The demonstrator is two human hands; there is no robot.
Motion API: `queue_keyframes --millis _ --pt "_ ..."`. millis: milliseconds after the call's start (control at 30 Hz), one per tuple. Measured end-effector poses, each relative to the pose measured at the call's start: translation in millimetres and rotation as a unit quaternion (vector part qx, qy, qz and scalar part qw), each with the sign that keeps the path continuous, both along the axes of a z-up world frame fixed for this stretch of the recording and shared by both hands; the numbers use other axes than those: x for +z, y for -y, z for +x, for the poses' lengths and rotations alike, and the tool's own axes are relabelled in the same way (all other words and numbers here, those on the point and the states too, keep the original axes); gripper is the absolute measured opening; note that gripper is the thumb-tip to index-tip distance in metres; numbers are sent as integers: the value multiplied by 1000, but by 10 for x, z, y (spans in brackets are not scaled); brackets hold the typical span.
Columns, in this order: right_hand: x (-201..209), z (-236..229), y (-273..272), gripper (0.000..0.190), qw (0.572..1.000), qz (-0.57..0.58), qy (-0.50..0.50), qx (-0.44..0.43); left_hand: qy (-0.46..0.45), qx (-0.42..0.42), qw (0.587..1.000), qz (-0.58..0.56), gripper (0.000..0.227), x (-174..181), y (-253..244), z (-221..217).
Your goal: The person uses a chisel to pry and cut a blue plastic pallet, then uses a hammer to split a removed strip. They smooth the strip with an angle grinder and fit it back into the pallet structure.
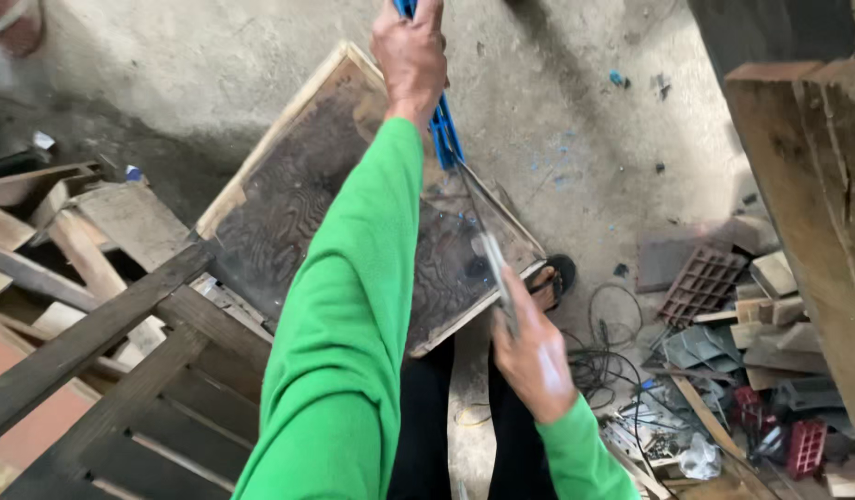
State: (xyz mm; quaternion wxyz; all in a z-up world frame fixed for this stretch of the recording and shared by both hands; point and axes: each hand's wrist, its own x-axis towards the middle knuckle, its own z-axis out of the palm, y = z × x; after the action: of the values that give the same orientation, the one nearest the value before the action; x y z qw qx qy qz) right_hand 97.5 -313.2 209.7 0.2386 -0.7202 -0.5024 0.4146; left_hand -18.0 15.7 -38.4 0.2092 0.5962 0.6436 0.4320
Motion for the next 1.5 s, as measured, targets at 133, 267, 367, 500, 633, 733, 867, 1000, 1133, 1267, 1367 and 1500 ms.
queue_keyframes --millis 133,267,367,500,633,733,867,1000,1133,1267,1367,1500 --pt "39 90 195 62 998 -20 59 19 174 -1 981 -82 35 -173 -30 -43" --pt "8 221 657 61 999 -30 24 3 358 -4 929 -96 21 -93 386 -370" --pt "-14 361 943 64 990 -93 -38 -100 504 85 841 -177 31 387 139 -494" --pt "489 635 1702 71 941 -240 -102 -214 663 124 687 -270 47 1194 904 -1331" --pt "753 926 1906 79 892 -303 -128 -310 652 129 702 -254 37 1654 1756 -1659" --pt "880 1109 2014 68 921 -323 -13 -216 716 189 581 -337 34 1975 2367 -1478" --pt "728 1367 2229 72 945 -308 81 -77 689 -99 567 -441 48 2630 3217 -865" --pt "663 1699 2686 70 973 -218 43 -64 646 -99 488 -579 63 3519 3732 -73" --pt "667 2054 3111 69 960 -246 71 -113 708 -202 481 -476 64 4326 3997 555" --pt "883 2195 3641 68 944 -268 77 -176 704 -256 455 -482 63 4685 4065 802" --pt "1059 2283 3735 68 928 -294 100 -204 678 -290 462 -493 64 4901 4030 905" --pt "1193 2121 4118 74 855 -351 -20 -381 649 -312 456 -523 62 5018 4145 947"
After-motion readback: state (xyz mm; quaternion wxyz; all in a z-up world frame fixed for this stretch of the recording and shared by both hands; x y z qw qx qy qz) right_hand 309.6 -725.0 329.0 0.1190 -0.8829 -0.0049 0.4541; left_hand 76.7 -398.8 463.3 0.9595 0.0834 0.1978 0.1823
